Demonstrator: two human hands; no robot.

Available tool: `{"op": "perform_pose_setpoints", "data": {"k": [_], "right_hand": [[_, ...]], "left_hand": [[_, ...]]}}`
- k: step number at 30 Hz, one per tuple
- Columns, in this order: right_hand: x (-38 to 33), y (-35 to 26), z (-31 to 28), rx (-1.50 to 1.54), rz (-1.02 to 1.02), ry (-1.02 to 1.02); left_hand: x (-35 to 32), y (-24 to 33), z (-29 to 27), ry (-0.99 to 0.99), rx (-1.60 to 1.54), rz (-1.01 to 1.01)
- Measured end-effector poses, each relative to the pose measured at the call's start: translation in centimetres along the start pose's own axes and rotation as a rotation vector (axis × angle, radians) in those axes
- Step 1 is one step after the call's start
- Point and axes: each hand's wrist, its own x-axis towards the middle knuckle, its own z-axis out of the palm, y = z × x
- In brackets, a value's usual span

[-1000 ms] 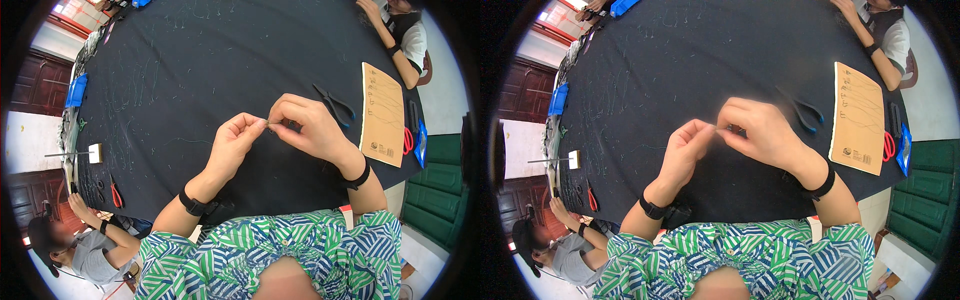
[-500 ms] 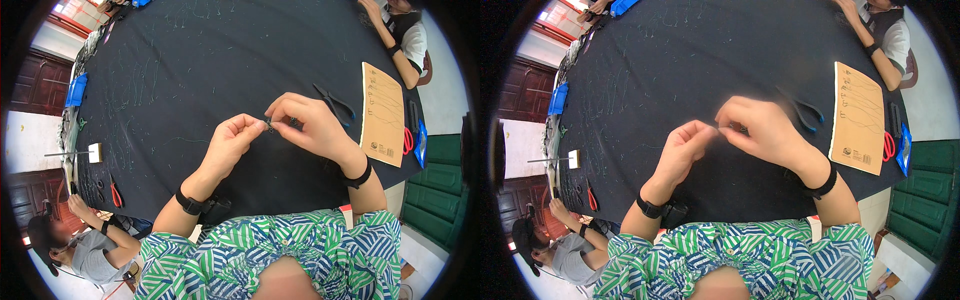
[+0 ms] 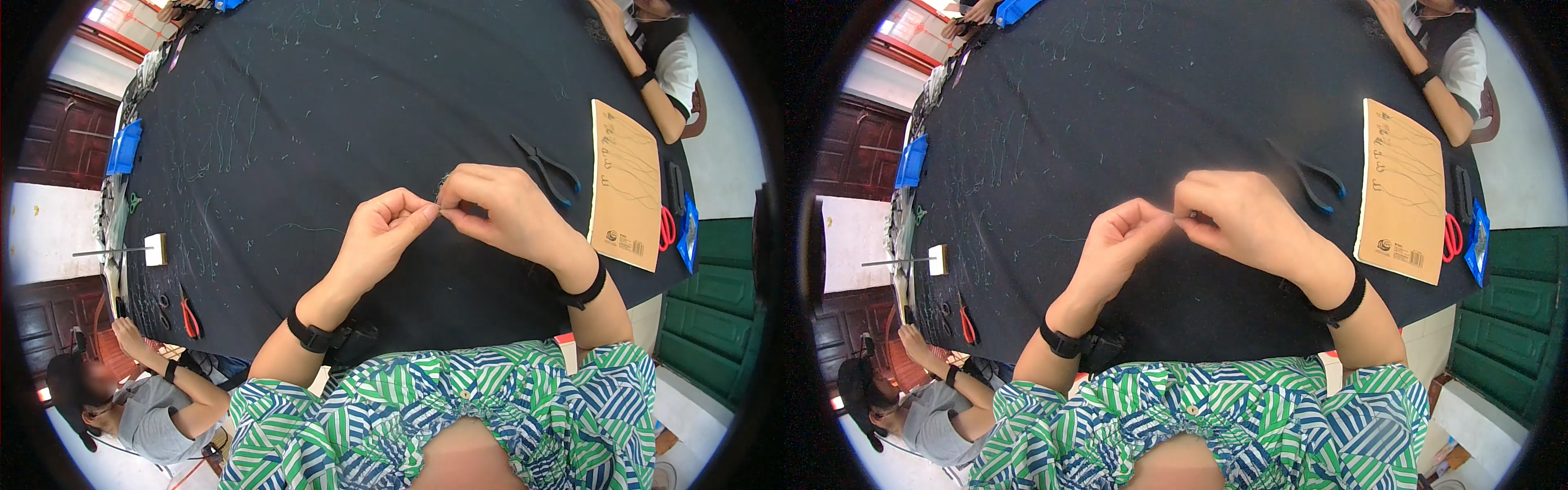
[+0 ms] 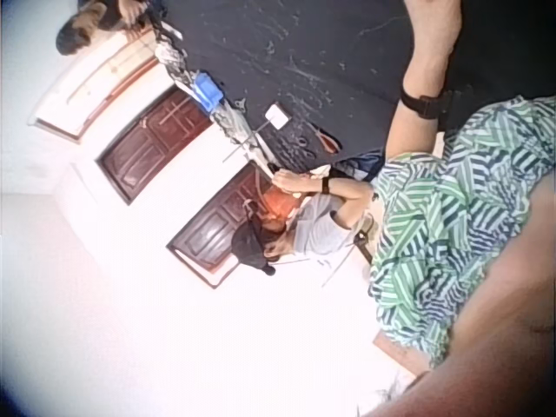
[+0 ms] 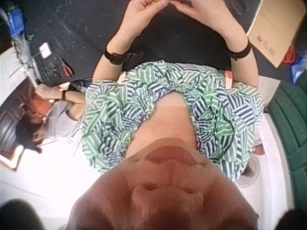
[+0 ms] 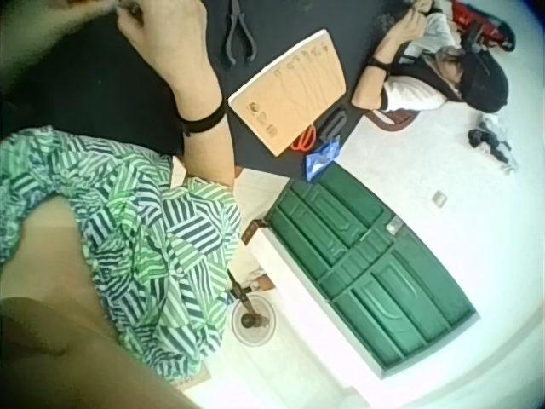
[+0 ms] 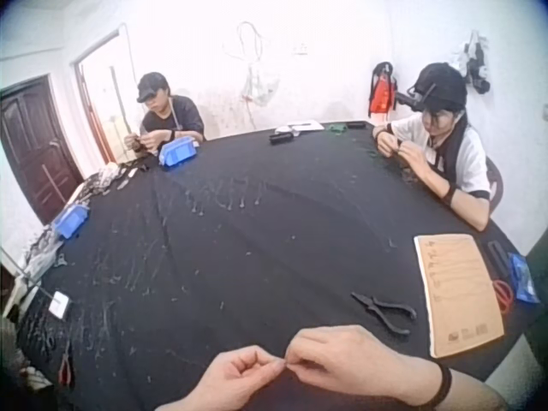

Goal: The person threads a clear line through several small green plastic beads and metal crimps by hand, occasionally using pliers to secure components or trim the line. They manipulate the small components one by one, adding them to the assembly at the table.

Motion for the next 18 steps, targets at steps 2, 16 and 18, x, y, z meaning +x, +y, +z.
{"op": "perform_pose_setpoints", "data": {"k": [2, 16, 18], "right_hand": [[0.1, -0.1, -0.4, 0.183, 0.102, -0.039], [0.4, -1.1, -0.1, 0.282, 0.223, 0.004], [0.4, -1.3, -0.1, 0.235, 0.198, 0.028]], "left_hand": [[-0.1, 0.1, -0.1, 0.008, 0.004, -0.004], [-0.4, 0.7, 0.3, 0.081, -0.098, 0.027], [-0.4, 0.7, 0.3, 0.085, -0.095, 0.041]]}}
